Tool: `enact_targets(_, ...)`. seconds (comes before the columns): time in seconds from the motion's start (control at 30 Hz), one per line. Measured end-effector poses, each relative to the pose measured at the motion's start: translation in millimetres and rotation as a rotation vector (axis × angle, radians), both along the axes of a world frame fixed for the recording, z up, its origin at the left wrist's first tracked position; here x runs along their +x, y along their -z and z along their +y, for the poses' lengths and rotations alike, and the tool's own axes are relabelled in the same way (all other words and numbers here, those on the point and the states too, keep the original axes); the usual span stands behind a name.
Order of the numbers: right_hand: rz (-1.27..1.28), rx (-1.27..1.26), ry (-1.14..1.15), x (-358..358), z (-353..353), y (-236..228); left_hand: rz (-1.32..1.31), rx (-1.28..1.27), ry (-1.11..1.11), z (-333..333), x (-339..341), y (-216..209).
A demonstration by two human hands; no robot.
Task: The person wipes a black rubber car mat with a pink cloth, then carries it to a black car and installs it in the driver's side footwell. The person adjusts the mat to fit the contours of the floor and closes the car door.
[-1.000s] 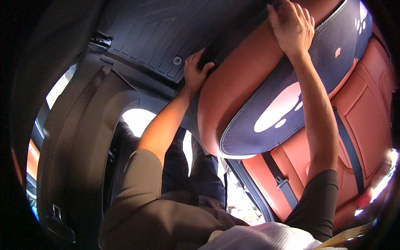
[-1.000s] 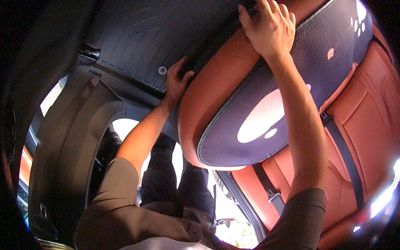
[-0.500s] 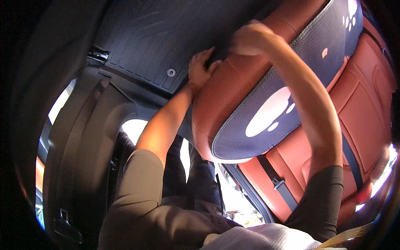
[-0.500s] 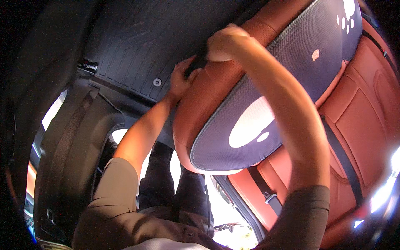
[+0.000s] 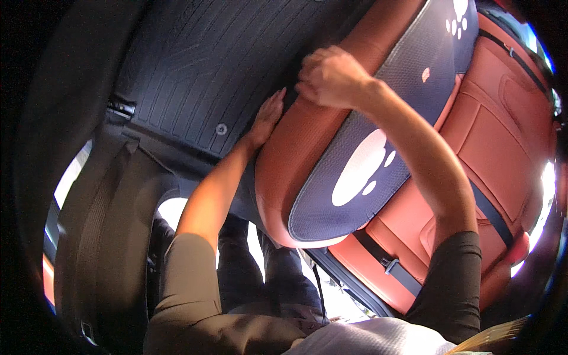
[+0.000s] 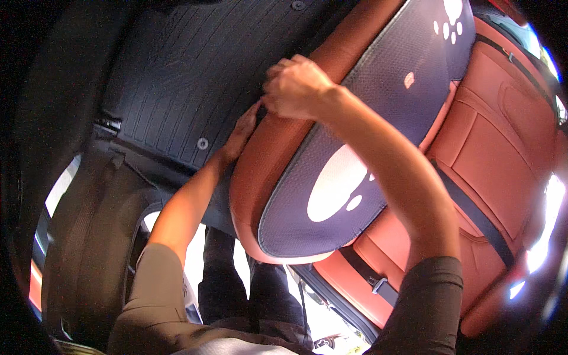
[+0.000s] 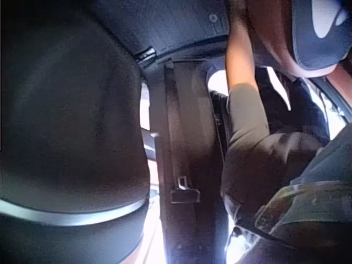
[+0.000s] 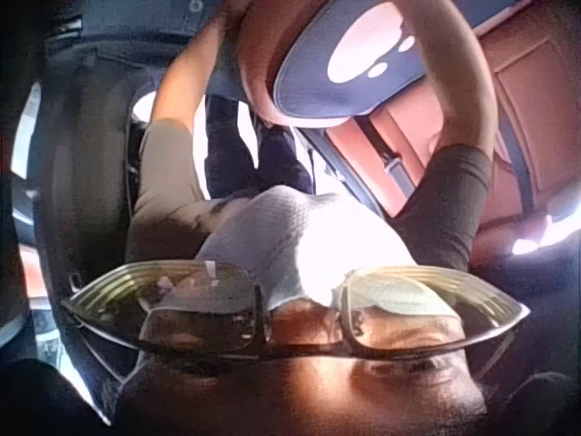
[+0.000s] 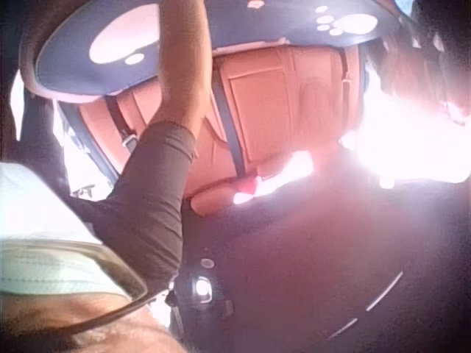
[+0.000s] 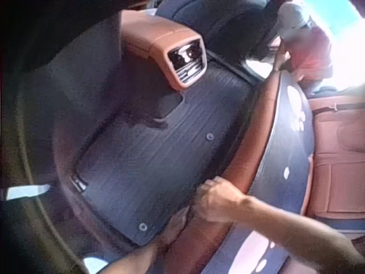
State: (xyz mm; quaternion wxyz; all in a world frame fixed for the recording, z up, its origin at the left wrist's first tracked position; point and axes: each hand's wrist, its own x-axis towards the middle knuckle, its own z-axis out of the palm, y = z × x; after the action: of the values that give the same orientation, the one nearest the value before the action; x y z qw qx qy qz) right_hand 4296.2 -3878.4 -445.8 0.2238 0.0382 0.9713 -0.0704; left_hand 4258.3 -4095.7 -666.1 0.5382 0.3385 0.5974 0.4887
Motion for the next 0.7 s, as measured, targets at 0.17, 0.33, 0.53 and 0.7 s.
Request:
enact_targets(0.17, 0.507, 0.166, 0.271, 25, 78, 5, -0.136, -0.28, 0.185, 16, -22, -47)
enact_targets(0.33, 0.862, 0.048, 0.331, 39, 87, 34, 0.046, -0.16, -0.049, 98, -99, -55)
enact_targets(0.53, 0.779, -0.039, 0.357, 29, 99, 36, 0.929, -0.382, 0.438, 197, -83, -6)
enact_targets(0.7, 0.817, -0.086, 0.409, 26, 104, 34, 0.118, -0.086, 0.149, 239, -60, -27)
